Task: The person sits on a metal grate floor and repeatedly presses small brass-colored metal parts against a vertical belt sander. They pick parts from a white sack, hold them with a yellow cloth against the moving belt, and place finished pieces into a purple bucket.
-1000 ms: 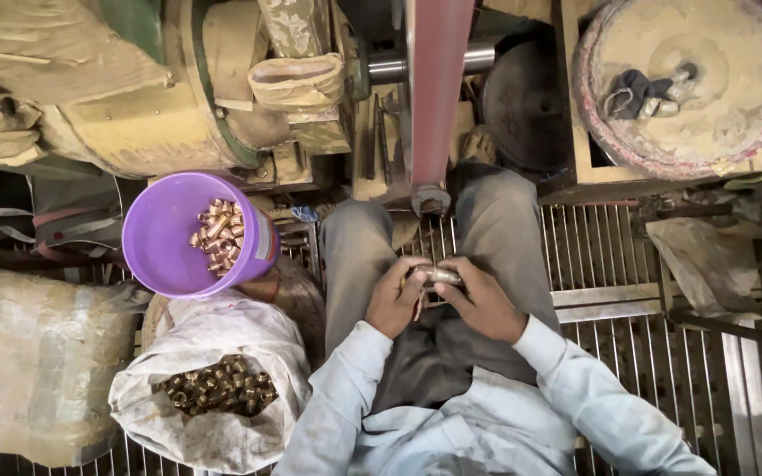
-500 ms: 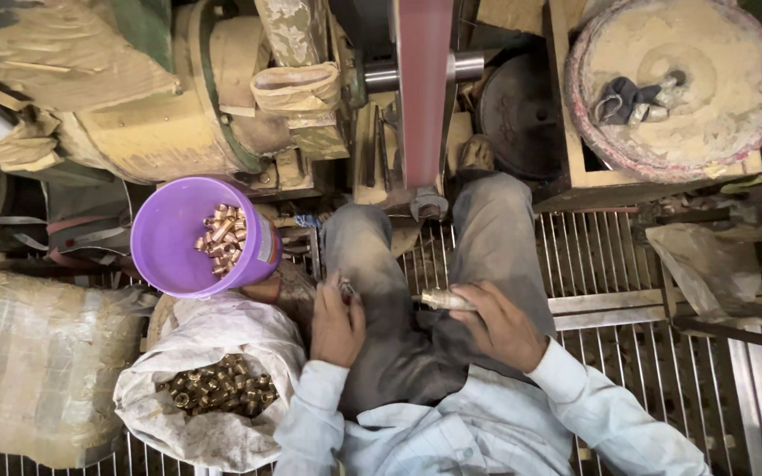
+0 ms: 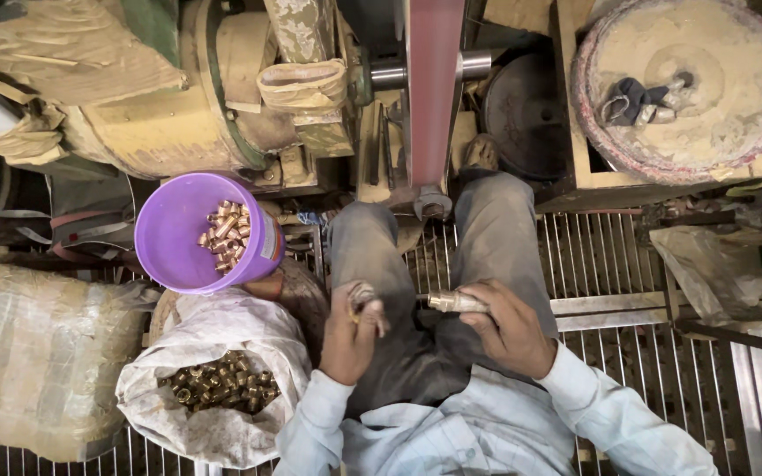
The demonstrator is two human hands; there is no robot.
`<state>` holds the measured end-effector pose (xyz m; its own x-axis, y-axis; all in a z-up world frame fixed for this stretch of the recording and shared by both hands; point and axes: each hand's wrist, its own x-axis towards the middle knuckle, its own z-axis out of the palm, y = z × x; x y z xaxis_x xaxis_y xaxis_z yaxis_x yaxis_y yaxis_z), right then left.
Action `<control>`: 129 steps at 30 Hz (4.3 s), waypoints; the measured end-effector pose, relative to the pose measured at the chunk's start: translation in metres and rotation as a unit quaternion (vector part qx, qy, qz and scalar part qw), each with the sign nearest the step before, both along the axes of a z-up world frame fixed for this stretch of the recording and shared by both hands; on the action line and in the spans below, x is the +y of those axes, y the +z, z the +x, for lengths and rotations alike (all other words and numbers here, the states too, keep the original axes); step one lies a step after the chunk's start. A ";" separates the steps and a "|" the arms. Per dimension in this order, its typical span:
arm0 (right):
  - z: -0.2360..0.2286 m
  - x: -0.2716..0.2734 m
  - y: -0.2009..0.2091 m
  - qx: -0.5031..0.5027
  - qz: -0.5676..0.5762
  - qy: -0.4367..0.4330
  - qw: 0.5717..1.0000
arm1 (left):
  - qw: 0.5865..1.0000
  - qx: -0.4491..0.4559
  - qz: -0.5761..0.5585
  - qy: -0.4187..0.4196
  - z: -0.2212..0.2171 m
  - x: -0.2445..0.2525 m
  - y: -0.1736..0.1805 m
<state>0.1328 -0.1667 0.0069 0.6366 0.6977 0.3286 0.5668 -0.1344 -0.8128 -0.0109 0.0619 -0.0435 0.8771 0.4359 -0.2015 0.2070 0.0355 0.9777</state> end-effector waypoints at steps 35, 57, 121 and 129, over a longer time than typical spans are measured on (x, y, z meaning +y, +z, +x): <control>0.129 0.056 -0.106 0.018 -0.112 -0.017 0.993 | 0.943 0.010 -0.304 -0.132 0.173 -0.001 -0.110; 0.148 0.078 -0.112 0.055 -0.137 -0.044 0.988 | 0.954 0.026 -0.292 -0.056 0.198 -0.006 -0.124; 0.155 0.074 -0.110 0.186 -0.131 -0.021 0.974 | 0.960 0.007 -0.269 -0.073 0.199 0.001 -0.111; 0.157 0.076 -0.117 0.243 -0.151 -0.031 0.958 | 0.961 0.021 -0.271 -0.060 0.201 -0.003 -0.117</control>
<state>0.2903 -0.0911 -0.1102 0.7066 0.6700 -0.2277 0.1142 -0.4255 -0.8977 0.1898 0.0590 -0.1600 0.9008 0.1527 -0.4066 0.2807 0.5096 0.8133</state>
